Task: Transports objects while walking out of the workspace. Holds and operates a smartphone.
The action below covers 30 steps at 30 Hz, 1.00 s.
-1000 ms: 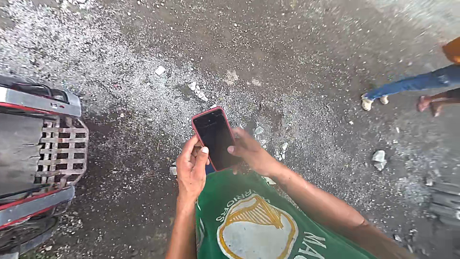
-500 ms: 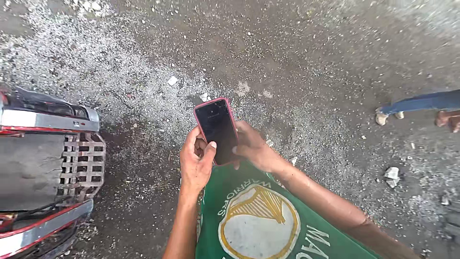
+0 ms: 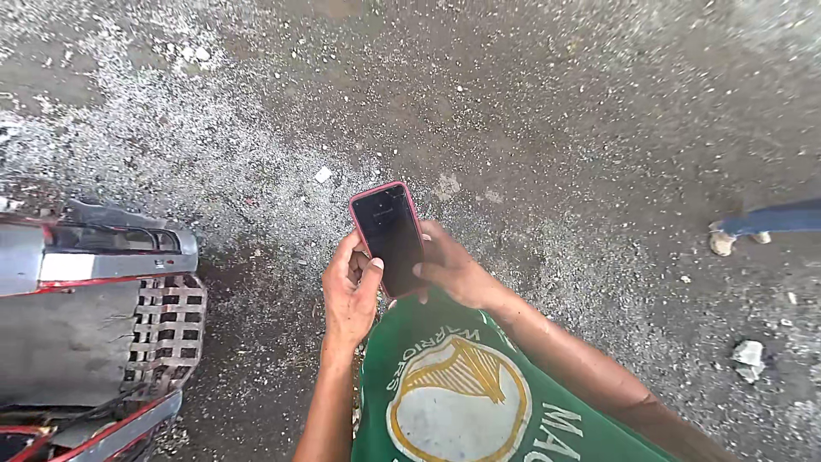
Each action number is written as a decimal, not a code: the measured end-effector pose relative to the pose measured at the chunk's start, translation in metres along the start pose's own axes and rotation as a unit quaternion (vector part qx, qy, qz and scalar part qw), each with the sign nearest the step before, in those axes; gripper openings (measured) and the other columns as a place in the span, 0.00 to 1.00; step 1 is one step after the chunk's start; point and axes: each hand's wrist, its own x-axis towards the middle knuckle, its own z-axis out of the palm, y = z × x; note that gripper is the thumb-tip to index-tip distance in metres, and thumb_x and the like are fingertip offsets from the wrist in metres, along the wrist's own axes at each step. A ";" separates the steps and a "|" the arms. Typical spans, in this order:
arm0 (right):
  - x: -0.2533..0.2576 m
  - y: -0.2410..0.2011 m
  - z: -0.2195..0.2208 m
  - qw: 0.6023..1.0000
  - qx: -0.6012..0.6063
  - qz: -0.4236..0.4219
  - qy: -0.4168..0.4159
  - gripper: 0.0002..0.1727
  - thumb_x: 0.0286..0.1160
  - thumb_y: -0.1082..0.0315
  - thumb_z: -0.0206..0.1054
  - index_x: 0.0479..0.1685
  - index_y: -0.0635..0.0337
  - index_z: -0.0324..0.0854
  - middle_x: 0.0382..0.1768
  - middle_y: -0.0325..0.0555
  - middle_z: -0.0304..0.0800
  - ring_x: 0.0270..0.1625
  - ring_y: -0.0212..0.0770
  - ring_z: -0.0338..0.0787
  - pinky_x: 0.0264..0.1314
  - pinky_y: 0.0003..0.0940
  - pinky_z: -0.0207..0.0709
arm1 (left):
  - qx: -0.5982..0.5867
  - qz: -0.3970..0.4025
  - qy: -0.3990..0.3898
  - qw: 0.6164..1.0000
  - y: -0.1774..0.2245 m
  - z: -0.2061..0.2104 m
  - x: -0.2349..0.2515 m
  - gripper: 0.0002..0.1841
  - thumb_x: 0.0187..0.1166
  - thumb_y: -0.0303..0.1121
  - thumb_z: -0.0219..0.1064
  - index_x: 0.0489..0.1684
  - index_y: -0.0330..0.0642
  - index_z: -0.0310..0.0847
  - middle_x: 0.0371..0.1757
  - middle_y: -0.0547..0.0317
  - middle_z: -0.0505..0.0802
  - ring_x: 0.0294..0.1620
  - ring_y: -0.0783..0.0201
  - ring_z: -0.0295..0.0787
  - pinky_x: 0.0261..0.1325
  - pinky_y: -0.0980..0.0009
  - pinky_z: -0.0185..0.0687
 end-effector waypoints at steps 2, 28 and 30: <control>0.029 -0.010 -0.028 1.000 0.001 -0.001 -0.001 0.28 0.81 0.75 0.57 0.81 0.50 0.62 0.55 0.57 0.88 0.37 0.51 0.93 0.30 0.40 0.89 | 0.007 -0.007 0.002 1.000 -0.002 0.013 0.038 0.23 0.77 0.29 0.60 0.74 0.41 0.77 0.44 0.61 0.92 0.33 0.69 0.86 0.34 0.73 0.84; 0.324 -0.170 -0.270 0.973 -0.054 0.036 0.220 0.25 0.80 0.62 0.69 0.75 0.46 0.68 0.40 0.48 0.91 0.22 0.41 0.87 0.20 0.34 0.84 | -0.052 0.003 -0.129 0.990 0.000 0.122 0.488 0.23 0.81 0.30 0.59 0.76 0.38 0.75 0.44 0.60 0.90 0.32 0.69 0.85 0.34 0.75 0.84; 0.361 -0.178 -0.278 0.963 -0.060 0.042 0.260 0.22 0.81 0.59 0.69 0.71 0.46 0.71 0.39 0.47 0.91 0.22 0.41 0.87 0.20 0.34 0.84 | -0.060 0.003 -0.148 0.987 -0.010 0.118 0.530 0.23 0.83 0.30 0.58 0.76 0.37 0.74 0.44 0.60 0.91 0.33 0.69 0.85 0.34 0.74 0.84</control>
